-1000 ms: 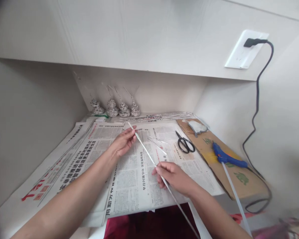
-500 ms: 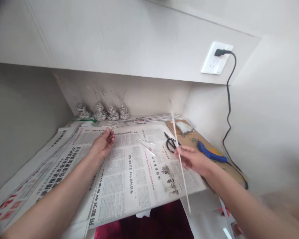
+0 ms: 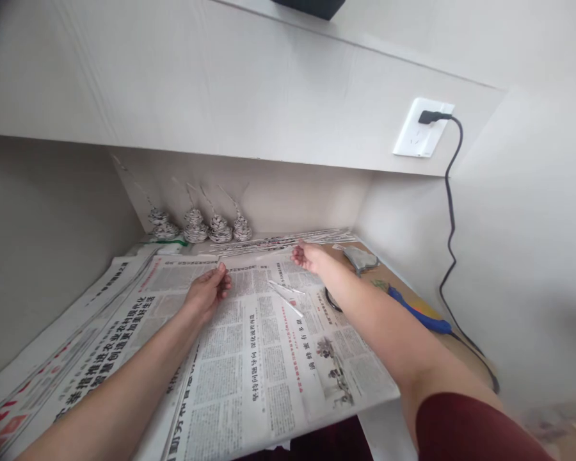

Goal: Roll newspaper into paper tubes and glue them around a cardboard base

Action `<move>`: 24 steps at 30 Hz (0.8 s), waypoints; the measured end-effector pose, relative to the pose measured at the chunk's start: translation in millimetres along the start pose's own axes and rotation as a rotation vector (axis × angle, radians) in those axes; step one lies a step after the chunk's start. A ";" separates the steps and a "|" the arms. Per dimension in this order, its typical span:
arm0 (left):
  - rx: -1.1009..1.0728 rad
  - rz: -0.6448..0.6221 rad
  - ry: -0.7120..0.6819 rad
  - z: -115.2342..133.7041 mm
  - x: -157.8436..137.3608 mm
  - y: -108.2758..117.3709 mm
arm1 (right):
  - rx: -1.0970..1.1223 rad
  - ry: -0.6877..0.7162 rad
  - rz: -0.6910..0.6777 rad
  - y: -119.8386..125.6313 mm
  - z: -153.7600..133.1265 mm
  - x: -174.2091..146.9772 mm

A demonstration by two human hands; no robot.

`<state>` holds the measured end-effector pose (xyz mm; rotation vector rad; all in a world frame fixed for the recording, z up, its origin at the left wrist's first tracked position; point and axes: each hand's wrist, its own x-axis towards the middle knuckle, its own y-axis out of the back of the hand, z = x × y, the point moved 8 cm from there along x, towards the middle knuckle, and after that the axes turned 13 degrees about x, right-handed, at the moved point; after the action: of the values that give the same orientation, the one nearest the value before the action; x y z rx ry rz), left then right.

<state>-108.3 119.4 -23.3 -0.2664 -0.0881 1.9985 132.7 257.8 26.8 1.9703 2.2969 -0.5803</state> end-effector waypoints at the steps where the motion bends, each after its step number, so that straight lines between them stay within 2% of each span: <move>1: 0.009 -0.001 0.002 -0.8 0.7 0.1 | -0.039 -0.006 -0.014 -11.5 -5.5 7.8; 5: 0.047 0.000 -0.018 0.8 1.4 -0.1 | -0.176 0.049 -0.053 -45.1 -21.4 20.8; 9: 0.084 0.021 -0.062 6.7 1.4 0.2 | -0.237 0.086 -0.139 -56.3 1.7 -1.2; 13: 0.120 0.069 -0.123 13.4 0.4 1.7 | -0.250 0.152 -0.171 -37.5 30.4 -27.3; 15: 0.152 0.065 -0.173 18.2 -0.9 -0.1 | -0.299 0.270 -0.121 -19.4 33.0 -31.2; 17: 0.159 0.054 -0.211 22.6 -2.0 -1.8 | -0.367 0.354 -0.046 -0.4 35.5 -29.0; 20: 0.101 0.062 -0.284 32.1 -3.8 -0.8 | -0.388 0.397 0.046 21.8 40.9 -21.2; 24: 0.065 0.051 -0.403 44.2 -7.0 -0.6 | -0.425 0.401 0.031 27.7 46.9 -13.8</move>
<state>-115.0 115.8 20.8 0.1809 -0.2731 2.0773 152.7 233.0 -19.5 2.0317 2.3263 0.3186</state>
